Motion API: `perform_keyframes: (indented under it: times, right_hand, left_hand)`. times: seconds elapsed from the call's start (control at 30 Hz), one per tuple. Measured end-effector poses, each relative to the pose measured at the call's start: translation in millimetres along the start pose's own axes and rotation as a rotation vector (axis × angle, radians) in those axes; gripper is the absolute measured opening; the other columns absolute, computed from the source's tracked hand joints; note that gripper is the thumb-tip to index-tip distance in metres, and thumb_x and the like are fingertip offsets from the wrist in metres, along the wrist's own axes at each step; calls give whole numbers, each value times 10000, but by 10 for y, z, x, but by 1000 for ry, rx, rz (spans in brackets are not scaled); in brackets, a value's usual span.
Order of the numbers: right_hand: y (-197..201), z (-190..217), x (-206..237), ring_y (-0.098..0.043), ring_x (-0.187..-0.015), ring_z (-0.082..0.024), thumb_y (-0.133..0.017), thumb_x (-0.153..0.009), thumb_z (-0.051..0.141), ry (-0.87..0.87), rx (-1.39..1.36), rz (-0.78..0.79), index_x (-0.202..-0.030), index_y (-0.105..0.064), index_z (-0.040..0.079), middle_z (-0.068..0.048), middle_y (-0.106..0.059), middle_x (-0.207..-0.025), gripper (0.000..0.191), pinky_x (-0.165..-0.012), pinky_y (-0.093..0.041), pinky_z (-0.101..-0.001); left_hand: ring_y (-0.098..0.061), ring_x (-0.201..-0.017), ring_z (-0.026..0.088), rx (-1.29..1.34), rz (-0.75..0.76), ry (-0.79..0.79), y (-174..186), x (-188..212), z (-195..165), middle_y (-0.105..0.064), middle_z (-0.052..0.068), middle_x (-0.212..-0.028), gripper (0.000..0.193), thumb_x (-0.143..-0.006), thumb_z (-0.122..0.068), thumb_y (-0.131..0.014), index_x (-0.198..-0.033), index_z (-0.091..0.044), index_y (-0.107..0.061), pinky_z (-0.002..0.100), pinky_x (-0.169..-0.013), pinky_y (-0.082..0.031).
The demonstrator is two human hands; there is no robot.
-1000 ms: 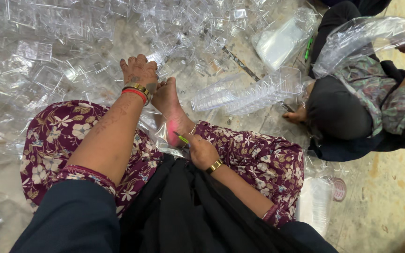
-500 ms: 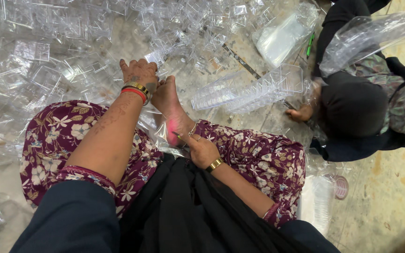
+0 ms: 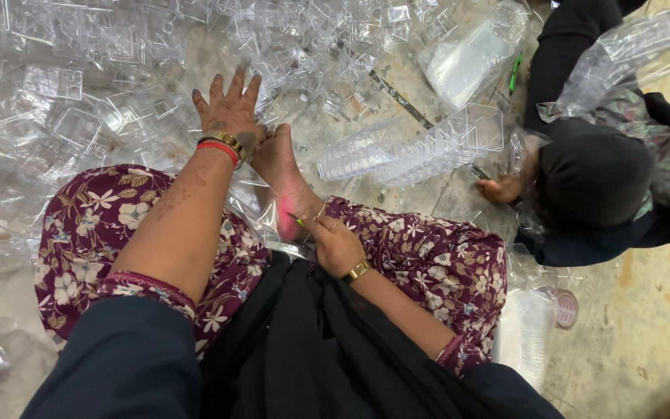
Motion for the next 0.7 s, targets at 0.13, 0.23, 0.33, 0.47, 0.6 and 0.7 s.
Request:
perform_keyframes:
  times: [0.13,0.23,0.33,0.47,0.6,0.7]
  right_hand:
    - [38,30,-9,-679,-964,-336,-592,-858,1,47,-5,-17,-1309,-655,193,-93,-693,-1092,495,-762,-562,-445]
    - [39,17,-4,-679,-966,-336,-589,-863,-3,28,2,-8,-1325,-654,203,-87,-693,-1079,510,-761,-560,-446]
    - [43,-3,22,-677,-963,-340,-593,-871,1,-12,-14,-19,-1339,-640,201,-94,-688,-1074,512,-751,-557,-452]
    - [51,-40,38,-675,-943,-339,-610,-887,9,-53,-13,-33,-1336,-634,213,-100,-689,-1098,494,-746,-554,-454]
    - [26,56,26,-673,-979,-335,-618,-866,4,76,-50,-12,-1310,-657,190,-90,-692,-1114,482,-784,-559,-442]
    - [41,73,32,-677,-988,-323,-622,-874,10,92,-57,-47,-1277,-682,186,-79,-701,-1148,444,-790,-564,-430]
  left_hand:
    - [-166,-1532,353,-39,108,21,-18,72,-26,-194,12,-1681,939,-841,-471,-753,-1606,-307,-233,696,-1192,-74]
    - [-217,-1491,379,-29,51,-6,65,123,-49,-277,68,-1636,893,-816,-423,-775,-1563,-284,-305,702,-1161,-78]
    - [-349,-1426,381,-45,15,-6,110,154,-54,-435,130,-1495,799,-799,-360,-794,-1484,-198,-417,695,-1177,-102]
    - [-474,-1294,397,-32,-49,13,178,131,-49,-546,165,-1303,678,-802,-342,-790,-1359,-105,-483,709,-1137,-142]
    - [-514,-1272,371,-44,-89,42,225,93,-24,-578,153,-1288,608,-855,-322,-762,-1335,-46,-511,697,-1163,-144]
    - [-517,-1250,363,-24,-104,57,244,86,-4,-580,153,-1261,646,-830,-395,-793,-1292,-24,-535,676,-1155,-150]
Point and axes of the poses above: each hand's wrist, its own x-axis away from the middle knuckle, its own y-axis out of the back of the hand, z = x × y, the point moved 8 cm from there along -x, towards the middle knuckle
